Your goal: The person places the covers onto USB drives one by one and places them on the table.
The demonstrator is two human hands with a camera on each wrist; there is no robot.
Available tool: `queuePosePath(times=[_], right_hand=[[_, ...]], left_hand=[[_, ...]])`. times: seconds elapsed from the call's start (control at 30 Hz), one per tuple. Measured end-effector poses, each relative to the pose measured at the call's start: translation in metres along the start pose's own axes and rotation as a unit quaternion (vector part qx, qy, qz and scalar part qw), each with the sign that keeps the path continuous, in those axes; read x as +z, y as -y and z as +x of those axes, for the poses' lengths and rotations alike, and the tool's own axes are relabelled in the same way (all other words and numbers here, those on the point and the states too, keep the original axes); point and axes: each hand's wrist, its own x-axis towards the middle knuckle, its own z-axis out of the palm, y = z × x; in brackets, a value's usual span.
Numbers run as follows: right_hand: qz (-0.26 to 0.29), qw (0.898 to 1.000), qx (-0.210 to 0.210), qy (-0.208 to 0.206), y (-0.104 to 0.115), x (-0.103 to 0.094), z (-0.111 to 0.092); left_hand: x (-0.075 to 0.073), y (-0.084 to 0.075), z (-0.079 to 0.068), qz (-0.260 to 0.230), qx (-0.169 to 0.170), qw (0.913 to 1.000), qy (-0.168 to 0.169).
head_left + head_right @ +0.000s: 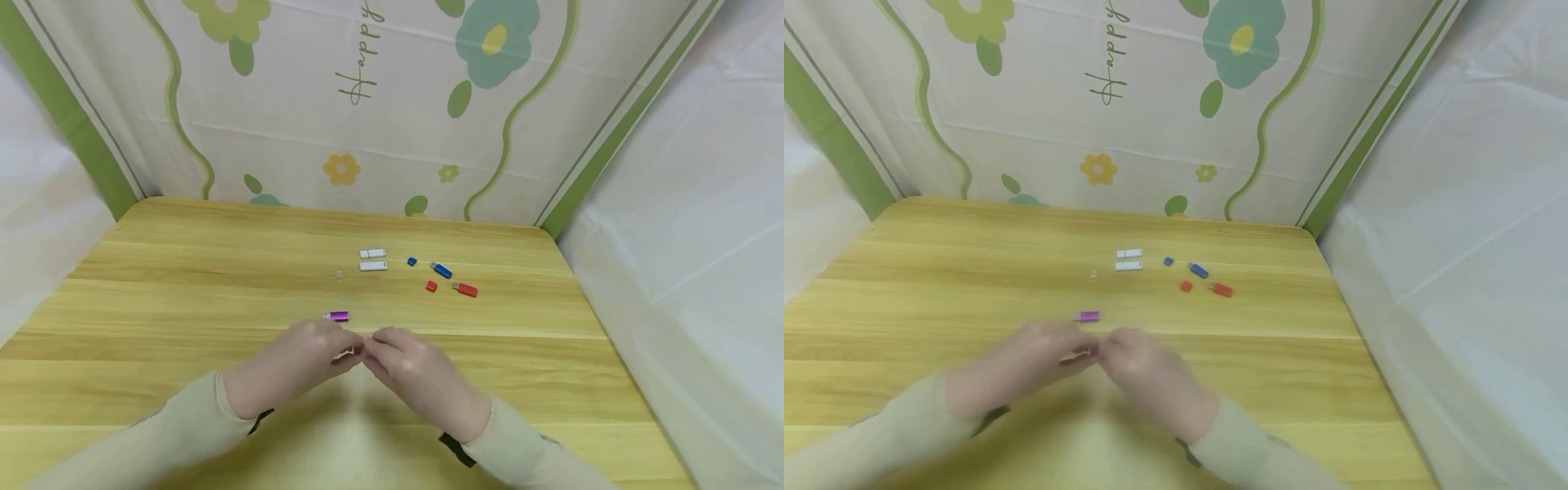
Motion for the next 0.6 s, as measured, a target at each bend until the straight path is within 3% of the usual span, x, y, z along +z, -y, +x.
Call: queuePosePath(times=[0.1, 0.27, 0.6], right_hand=[[0.020, 0.999, 0.032, 0.021, -0.010, 0.000, 0.003], [0.022, 0.994, 0.085, 0.064, -0.034, 0.004, 0.010], [0.027, 0.970, 0.159, 0.181, -0.096, 0.031, 0.031]], left_hand=[[0.006, 0.009, 0.005, -0.019, -0.031, 0.9993, 0.008], [0.015, 0.031, 0.020, -0.046, -0.097, 0.9928, 0.052], [0.037, 0.089, 0.058, -0.061, -0.192, 0.9663, 0.160]])
